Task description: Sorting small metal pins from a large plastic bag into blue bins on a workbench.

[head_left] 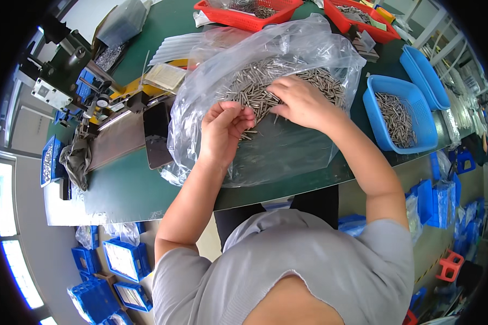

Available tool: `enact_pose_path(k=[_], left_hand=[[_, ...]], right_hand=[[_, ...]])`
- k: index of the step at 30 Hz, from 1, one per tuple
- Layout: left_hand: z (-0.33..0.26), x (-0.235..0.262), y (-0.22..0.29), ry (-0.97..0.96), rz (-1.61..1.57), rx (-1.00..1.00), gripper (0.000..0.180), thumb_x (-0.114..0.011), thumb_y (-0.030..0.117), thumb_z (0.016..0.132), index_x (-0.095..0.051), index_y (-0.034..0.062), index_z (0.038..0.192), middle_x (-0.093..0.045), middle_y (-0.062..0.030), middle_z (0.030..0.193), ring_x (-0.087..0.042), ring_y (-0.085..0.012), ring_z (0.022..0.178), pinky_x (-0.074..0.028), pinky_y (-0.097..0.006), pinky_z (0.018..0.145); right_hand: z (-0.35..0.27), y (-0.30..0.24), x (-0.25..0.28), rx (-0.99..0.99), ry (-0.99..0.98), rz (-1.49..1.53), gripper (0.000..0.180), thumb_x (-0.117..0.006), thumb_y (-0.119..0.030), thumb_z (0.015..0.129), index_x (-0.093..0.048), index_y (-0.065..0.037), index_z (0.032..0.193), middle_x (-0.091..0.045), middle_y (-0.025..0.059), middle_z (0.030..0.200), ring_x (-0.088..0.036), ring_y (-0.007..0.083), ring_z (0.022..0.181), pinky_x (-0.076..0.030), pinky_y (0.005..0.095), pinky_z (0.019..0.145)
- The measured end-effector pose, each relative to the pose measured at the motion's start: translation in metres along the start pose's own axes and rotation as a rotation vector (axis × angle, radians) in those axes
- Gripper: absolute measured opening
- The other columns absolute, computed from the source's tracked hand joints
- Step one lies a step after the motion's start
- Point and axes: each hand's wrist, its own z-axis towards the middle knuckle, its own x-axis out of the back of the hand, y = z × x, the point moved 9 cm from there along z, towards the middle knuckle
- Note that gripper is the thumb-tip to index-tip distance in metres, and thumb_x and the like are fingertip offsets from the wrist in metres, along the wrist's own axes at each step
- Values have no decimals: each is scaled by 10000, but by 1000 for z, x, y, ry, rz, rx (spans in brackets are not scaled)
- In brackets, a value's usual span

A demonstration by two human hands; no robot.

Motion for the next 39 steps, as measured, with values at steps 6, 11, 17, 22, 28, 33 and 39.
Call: enact_pose_path(k=[6,11,17,22,28,33,39], left_hand=[[-4,1,3,48,-32,12,54,-501,29,865,-524,-17,883,-618,-164,812,-629,-231,731,-534,-327,668],[-2,2,1,51,-18,30,53,-497,29,866,-512,-13,894,-616,-162,822,-628,-225,740,-533,-322,678],[-3,2,-2,33,-26,49,52,-511,34,867,-521,-15,881,-621,-157,819,-631,-218,729,-537,-315,666],[-5,-4,-8,31,-4,96,68,-510,37,869,-533,-24,890,-625,-158,805,-633,-220,725,-538,-318,660],[-8,-4,-12,33,21,127,74,-506,48,878,-528,-22,886,-626,-160,803,-631,-221,716,-537,-317,655],[-7,-6,-13,15,17,128,76,-505,51,879,-528,-21,885,-628,-161,810,-629,-219,714,-536,-314,655],[-7,-9,-16,-48,40,160,83,-506,47,873,-536,-26,899,-632,-159,823,-630,-213,731,-536,-311,660]], right_hand=[[7,-23,-20,39,38,72,361,-721,-301,690,-628,-115,986,-574,24,981,-526,233,950,-447,355,799],[-5,-27,-15,101,45,119,229,-716,-218,687,-641,-114,877,-571,14,902,-542,225,864,-467,347,746],[-19,-31,-10,115,-59,317,185,-712,-143,650,-638,-75,805,-581,36,895,-552,243,843,-457,355,747],[-21,-29,-6,129,-66,319,131,-692,-124,683,-687,-85,808,-590,39,881,-556,222,844,-456,345,741],[-21,-23,-7,66,-49,456,102,-683,-103,722,-677,-61,814,-595,50,830,-570,214,783,-465,315,675],[-25,5,-19,-326,-98,900,147,-561,-158,887,-638,-35,912,-610,35,763,-582,101,629,-445,232,524],[-28,2,-23,-405,-242,975,250,-481,-138,926,-577,-66,1144,-556,15,695,-518,54,573,-425,211,466]])
